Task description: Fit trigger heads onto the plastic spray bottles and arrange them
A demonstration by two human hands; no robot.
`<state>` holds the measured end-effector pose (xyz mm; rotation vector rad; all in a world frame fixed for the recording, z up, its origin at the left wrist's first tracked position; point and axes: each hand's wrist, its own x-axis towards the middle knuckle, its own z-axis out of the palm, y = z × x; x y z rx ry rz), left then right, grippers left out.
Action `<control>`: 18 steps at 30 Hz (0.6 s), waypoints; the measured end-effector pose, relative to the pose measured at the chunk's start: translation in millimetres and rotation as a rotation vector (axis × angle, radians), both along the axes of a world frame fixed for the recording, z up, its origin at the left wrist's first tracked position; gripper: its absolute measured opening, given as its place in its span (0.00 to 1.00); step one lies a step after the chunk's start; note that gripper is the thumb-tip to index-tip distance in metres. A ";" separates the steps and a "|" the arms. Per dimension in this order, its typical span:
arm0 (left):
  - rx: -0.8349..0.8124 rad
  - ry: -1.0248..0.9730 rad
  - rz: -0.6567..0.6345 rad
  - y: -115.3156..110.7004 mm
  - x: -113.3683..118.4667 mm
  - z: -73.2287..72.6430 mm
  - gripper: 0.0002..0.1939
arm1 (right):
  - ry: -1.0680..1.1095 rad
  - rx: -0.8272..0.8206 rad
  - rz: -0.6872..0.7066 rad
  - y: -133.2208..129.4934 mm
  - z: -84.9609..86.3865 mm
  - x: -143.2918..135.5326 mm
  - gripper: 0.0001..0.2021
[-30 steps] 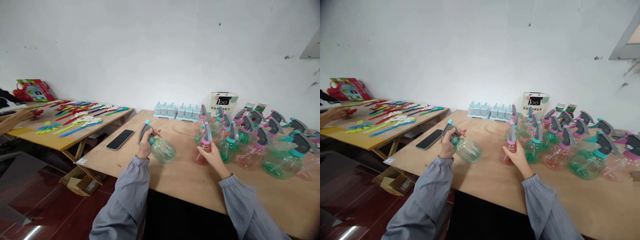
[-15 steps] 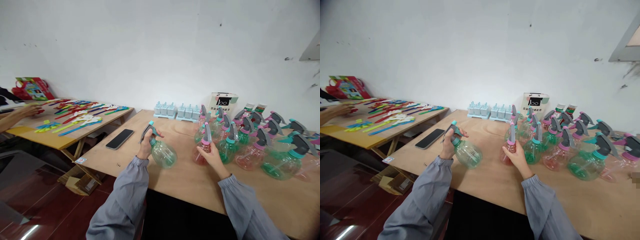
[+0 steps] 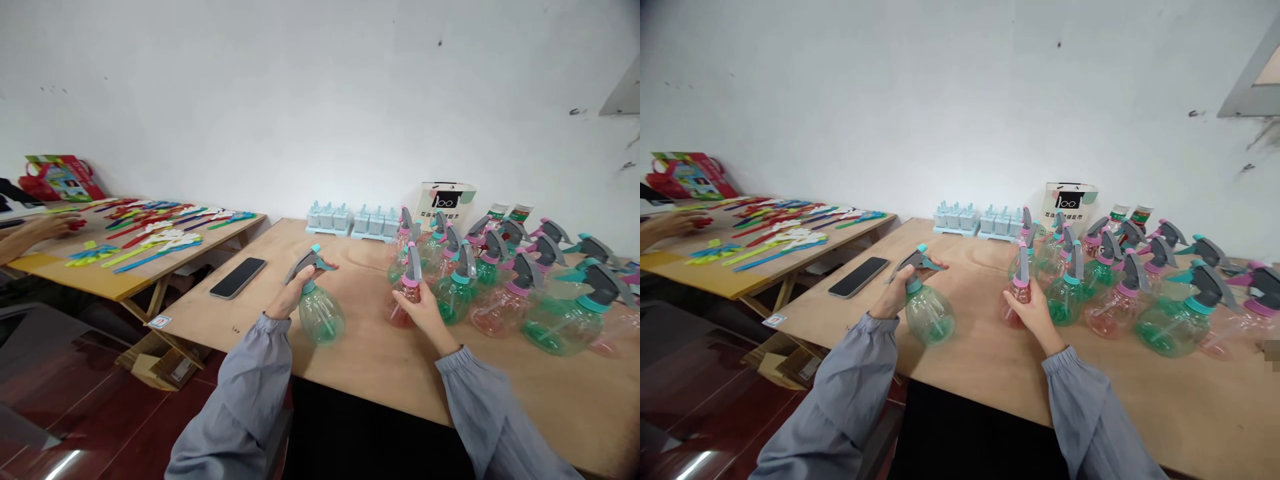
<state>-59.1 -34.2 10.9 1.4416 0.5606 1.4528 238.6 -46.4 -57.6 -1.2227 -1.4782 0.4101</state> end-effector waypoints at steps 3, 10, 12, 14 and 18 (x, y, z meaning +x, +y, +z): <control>0.059 -0.026 0.144 -1.8 -1.8 3.7 0.27 | 0.007 0.005 0.006 1.3 -2.2 0.5 0.22; 0.142 0.297 0.406 1.7 -22.4 9.6 0.19 | 0.014 0.006 -0.006 1.4 -2.0 0.4 0.23; 0.162 0.375 0.520 13.7 -32.0 5.6 0.16 | 0.015 -0.002 0.001 0.5 -0.7 0.0 0.22; 0.162 0.395 0.613 31.5 -41.0 -0.2 0.16 | 0.015 -0.012 0.002 -0.3 0.2 0.0 0.22; 0.119 0.356 0.723 65.6 -52.2 -12.6 0.18 | 0.006 -0.014 -0.014 -0.9 0.9 0.9 0.22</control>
